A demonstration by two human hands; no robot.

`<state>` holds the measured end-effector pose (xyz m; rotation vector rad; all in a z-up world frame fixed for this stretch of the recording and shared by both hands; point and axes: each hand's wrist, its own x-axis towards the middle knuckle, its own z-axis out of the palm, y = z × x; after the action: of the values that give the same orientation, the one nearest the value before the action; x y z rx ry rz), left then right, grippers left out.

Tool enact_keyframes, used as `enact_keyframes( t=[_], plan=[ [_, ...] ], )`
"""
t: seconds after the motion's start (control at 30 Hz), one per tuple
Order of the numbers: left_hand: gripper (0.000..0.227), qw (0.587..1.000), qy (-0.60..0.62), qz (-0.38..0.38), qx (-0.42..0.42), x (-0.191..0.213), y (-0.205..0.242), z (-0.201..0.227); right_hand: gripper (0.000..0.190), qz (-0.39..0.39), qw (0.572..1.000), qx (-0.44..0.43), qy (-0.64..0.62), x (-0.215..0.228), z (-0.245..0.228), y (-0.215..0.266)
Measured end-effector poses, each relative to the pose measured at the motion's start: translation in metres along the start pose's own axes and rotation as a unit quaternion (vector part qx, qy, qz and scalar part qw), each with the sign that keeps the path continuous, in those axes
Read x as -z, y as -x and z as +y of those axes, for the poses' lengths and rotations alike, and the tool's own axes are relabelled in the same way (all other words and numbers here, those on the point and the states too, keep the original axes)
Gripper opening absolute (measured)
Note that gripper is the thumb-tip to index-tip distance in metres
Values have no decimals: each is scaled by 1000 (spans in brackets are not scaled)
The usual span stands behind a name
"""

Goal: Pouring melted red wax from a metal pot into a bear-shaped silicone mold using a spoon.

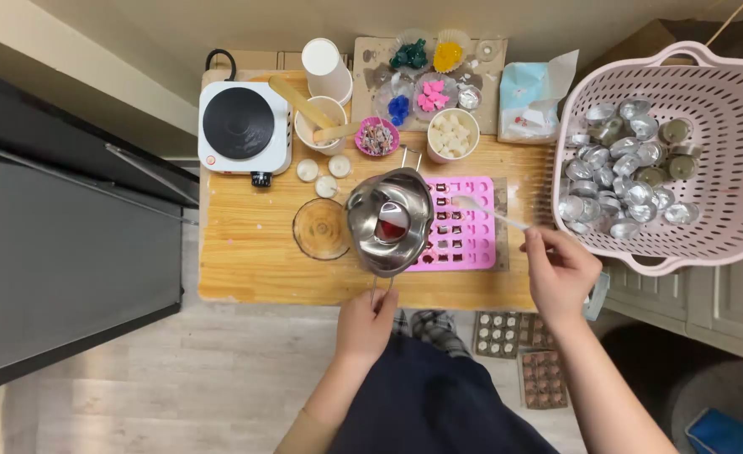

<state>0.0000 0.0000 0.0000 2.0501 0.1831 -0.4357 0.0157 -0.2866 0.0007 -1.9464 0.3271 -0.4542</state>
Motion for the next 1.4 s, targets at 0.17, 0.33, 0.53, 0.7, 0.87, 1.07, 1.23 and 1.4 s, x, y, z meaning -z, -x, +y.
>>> enact_keyframes(
  t=[0.17, 0.33, 0.53, 0.7, 0.87, 1.07, 1.23, 1.4],
  plan=[
    [35, 999, 32, 6, 32, -11, -4, -3, 6, -15, 998, -53, -23, -9, 5, 4],
    [38, 995, 40, 15, 88, -25, -3, -13, 7, -52, 995, -62, -58, -25, 6, 1],
    [42, 994, 56, 38, 85, -37, 0, -16, 4, -88, 995, 49, 24, -39, 16, -8],
    [38, 995, 53, 39, 74, -44, 6, -12, 5, -117, 989, 56, 69, -44, 12, -9],
    [35, 996, 51, 36, 64, -42, 7, 0, 7, -129, 990, 30, 51, -46, 14, -5],
    [33, 995, 56, 9, 82, -42, 2, 7, 11, -122, 983, -134, 0, -45, 24, -5],
    [34, 996, 43, 3, 80, -45, 0, 4, 12, -123, 976, -179, -10, -48, 22, -6],
    [34, 998, 30, 13, 57, -46, -1, 0, 13, -116, 972, -205, -21, -52, 26, -6]
  ],
)
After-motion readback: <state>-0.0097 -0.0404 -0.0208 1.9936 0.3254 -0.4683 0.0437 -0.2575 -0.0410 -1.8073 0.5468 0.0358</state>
